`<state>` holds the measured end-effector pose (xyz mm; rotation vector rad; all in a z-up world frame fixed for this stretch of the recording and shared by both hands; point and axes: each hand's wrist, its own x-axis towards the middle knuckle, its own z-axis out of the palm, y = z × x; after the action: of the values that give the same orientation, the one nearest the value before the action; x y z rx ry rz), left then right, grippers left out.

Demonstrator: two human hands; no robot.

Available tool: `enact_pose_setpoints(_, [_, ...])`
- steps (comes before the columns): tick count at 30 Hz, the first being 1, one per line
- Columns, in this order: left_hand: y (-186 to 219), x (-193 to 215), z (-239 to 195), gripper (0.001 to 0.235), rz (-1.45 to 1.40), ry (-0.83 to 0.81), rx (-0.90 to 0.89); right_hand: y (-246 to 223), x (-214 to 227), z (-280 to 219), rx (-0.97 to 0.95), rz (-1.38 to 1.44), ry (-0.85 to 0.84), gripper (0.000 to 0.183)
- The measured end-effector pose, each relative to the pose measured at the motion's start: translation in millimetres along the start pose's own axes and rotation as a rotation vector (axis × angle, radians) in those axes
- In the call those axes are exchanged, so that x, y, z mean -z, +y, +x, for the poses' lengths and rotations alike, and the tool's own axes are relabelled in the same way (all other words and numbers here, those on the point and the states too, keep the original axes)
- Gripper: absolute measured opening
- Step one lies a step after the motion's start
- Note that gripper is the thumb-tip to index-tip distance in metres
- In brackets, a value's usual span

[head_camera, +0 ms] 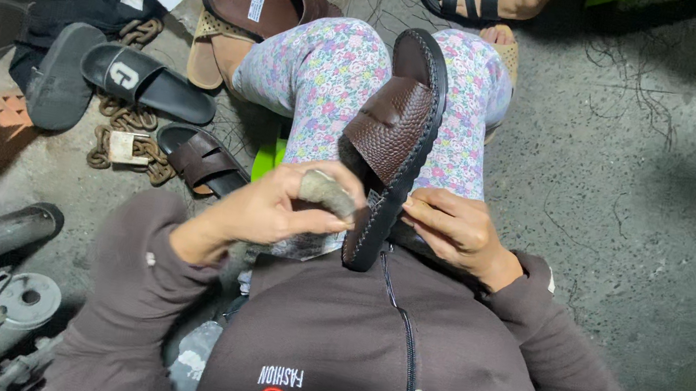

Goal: The person sits on the floor and sews the sole of a brown leather sandal using a needle and thread. They pull the thread through the material repeatedly, then place the sandal on the floor and pick up another one to continue the sewing process.

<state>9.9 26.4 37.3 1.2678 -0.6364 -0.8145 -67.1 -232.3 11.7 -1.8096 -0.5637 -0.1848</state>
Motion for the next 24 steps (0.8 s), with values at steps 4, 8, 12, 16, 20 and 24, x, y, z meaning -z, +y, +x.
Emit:
enact_pose_setpoints(4, [-2, -21, 13, 0.006, -0.136, 0.189, -0.171, -1, 0, 1, -0.002, -0.032, -0.003, 0.014])
enact_pose_setpoints(8, [-6, -32, 14, 0.005, -0.089, 0.252, -0.191, -3, 0, 0, -0.013, -0.065, 0.002, 0.015])
enact_pose_setpoints(12, [-6, -37, 8, 0.021, 0.494, 0.366, -0.200, -3, 1, 0, -0.025, -0.074, -0.021, 0.016])
enact_pose_setpoints(16, [15, -40, 12, 0.014, 0.764, 0.371, -0.148, -2, 1, -1, -0.021, -0.093, -0.038, 0.018])
enact_pose_setpoints(20, [-11, -48, 2, 0.008, 0.685, 0.337, -0.071, -4, 1, -2, -0.031, -0.108, -0.034, 0.018])
enact_pose_setpoints(24, [-7, -50, -2, 0.009, 0.689, 0.303, -0.109, -5, 2, -1, -0.053, -0.088, -0.046, 0.018])
